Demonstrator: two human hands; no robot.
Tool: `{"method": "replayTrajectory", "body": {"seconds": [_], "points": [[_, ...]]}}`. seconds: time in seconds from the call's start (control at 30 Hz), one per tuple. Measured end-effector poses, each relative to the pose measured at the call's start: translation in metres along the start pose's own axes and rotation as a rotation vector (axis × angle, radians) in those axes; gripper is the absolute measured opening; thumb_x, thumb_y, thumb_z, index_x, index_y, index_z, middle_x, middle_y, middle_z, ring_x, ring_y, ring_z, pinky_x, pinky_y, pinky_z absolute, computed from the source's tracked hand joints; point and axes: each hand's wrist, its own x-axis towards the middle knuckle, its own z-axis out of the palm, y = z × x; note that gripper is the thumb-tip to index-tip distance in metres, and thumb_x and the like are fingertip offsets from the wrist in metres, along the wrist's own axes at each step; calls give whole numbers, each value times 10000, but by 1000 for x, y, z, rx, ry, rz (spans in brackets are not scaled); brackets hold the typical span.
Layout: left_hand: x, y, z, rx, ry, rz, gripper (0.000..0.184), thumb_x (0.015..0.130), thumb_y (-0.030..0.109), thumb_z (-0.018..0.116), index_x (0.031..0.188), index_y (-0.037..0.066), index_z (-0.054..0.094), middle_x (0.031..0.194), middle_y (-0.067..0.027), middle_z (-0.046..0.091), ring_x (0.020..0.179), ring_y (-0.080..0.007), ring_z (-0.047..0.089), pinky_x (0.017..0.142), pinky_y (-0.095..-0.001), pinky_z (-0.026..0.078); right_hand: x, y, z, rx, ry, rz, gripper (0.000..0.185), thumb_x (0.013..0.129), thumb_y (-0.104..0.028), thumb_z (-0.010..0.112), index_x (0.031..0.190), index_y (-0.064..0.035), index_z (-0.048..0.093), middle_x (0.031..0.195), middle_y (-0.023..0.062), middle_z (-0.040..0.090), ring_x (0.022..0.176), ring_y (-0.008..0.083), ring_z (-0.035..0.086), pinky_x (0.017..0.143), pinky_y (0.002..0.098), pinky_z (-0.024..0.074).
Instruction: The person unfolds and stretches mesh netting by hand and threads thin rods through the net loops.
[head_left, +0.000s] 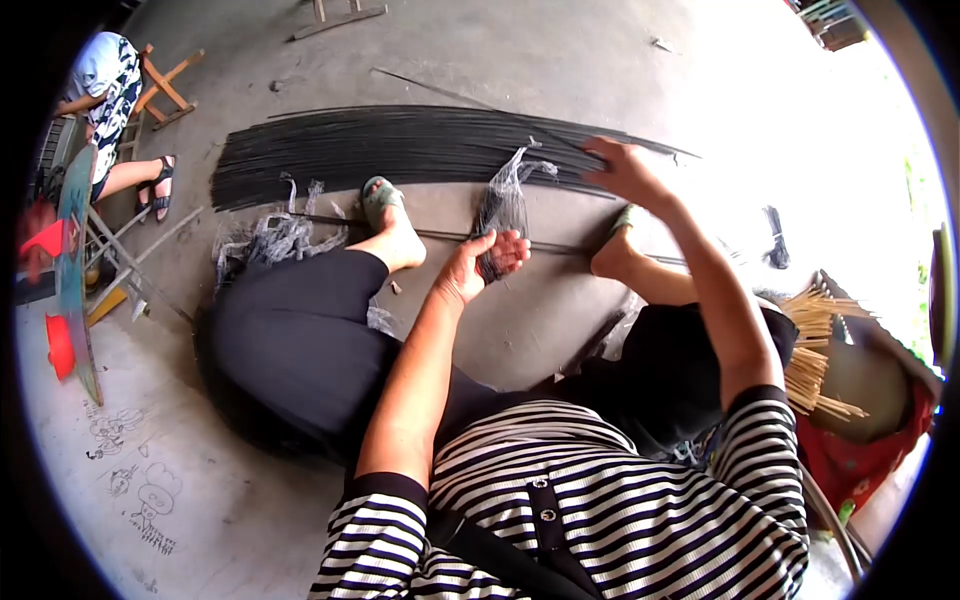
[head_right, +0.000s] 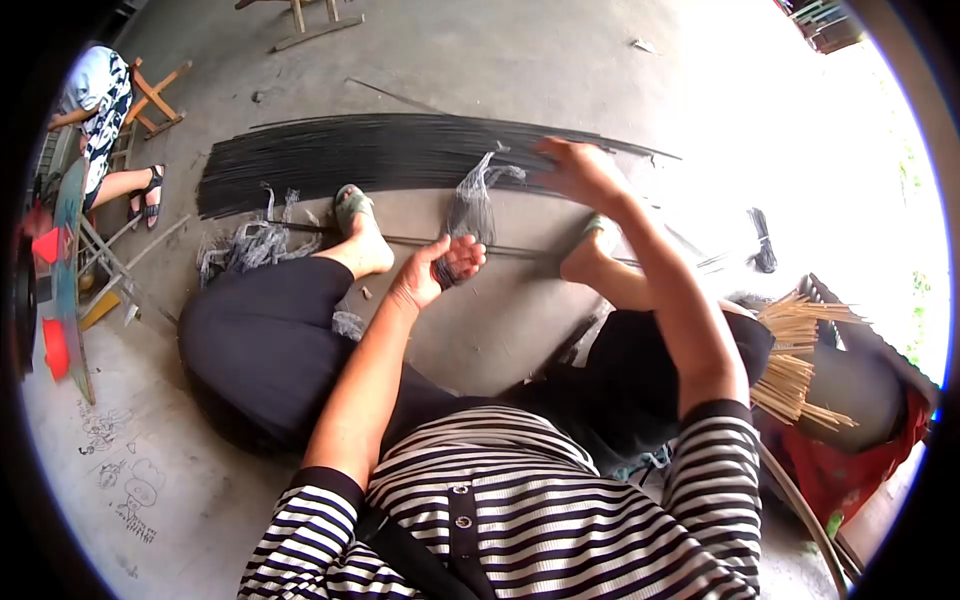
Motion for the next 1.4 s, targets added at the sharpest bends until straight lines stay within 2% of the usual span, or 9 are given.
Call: {"method": "replayTrajectory", "body": {"seconds": [0.13, 0.37, 0.53, 0.73, 0.83, 0.93, 1.03, 1.1, 1.4], "points": [[-14, 7, -4, 26, 22, 37, 431, 916, 313, 549, 1190, -19, 552, 1179, -185, 602, 1099, -308, 579, 954, -396, 452, -5, -35, 13, -54, -16, -10, 260, 859, -260, 595, 1074, -114, 601, 913, 152, 647, 798, 346, 626, 681, 379, 508], [-11, 15, -8, -35, -17, 105, 421, 936, 322, 502, 1180, -17, 559, 1183, -180, 596, 1098, -312, 573, 950, -399, 448, -54, 130, -23, -100, -67, 143, 233, 769, -92, 715, 937, -1, 581, 889, 162, 645, 799, 286, 629, 706, 353, 499], [-12, 14, 0, 39, 47, 132, 413, 929, 314, 517, 1173, -16, 562, 1181, -184, 595, 1098, -307, 574, 951, -400, 446, -7, -75, 25, 3, -432, -243, 281, 862, -234, 592, 1115, -111, 607, 1107, 147, 621, 985, 299, 612, 829, 373, 491], [-12, 15, -8, -44, 15, 100, 411, 937, 320, 507, 1182, -6, 558, 1180, -188, 595, 1092, -312, 575, 934, -410, 460, -39, 110, 35, -303, -356, -71, 212, 825, -191, 592, 1013, -102, 629, 788, 132, 663, 694, 282, 643, 616, 369, 517], [-9, 14, -8, -52, 21, 92, 402, 945, 322, 492, 1195, 14, 560, 1204, -182, 588, 1101, -312, 571, 942, -404, 453, -54, 33, 42, 26, -297, 31, 152, 764, -102, 633, 911, -81, 602, 724, 102, 645, 688, 276, 641, 591, 373, 508], [-10, 15, -2, 10, 86, 77, 409, 948, 329, 485, 1199, 15, 558, 1189, -182, 599, 1101, -316, 574, 960, -410, 436, -36, -36, 63, -110, -304, -510, 256, 784, -73, 594, 1035, -112, 627, 832, 93, 676, 739, 263, 656, 653, 344, 540], [-11, 15, -2, -1, 66, 61, 412, 948, 329, 484, 1201, 11, 556, 1184, -185, 601, 1091, -310, 582, 953, -405, 441, -48, -30, 68, -195, -291, -447, 219, 794, -59, 578, 1003, -100, 628, 854, 86, 668, 798, 241, 659, 707, 357, 534], [-9, 14, -2, -22, 44, 67, 418, 946, 332, 487, 1201, 8, 556, 1183, -186, 602, 1084, -305, 586, 949, -402, 444, -51, -22, 45, -342, -496, 26, 240, 767, -28, 580, 999, -73, 625, 909, 63, 675, 859, 249, 655, 777, 384, 515], [-8, 21, -1, 2, 19, 93, 418, 945, 335, 486, 1193, 8, 563, 1184, -178, 603, 1095, -299, 581, 951, -392, 444, -53, -41, 59, 206, -213, -309, 192, 739, -75, 666, 929, -97, 646, 812, 56, 674, 753, 233, 662, 691, 313, 536]]}}
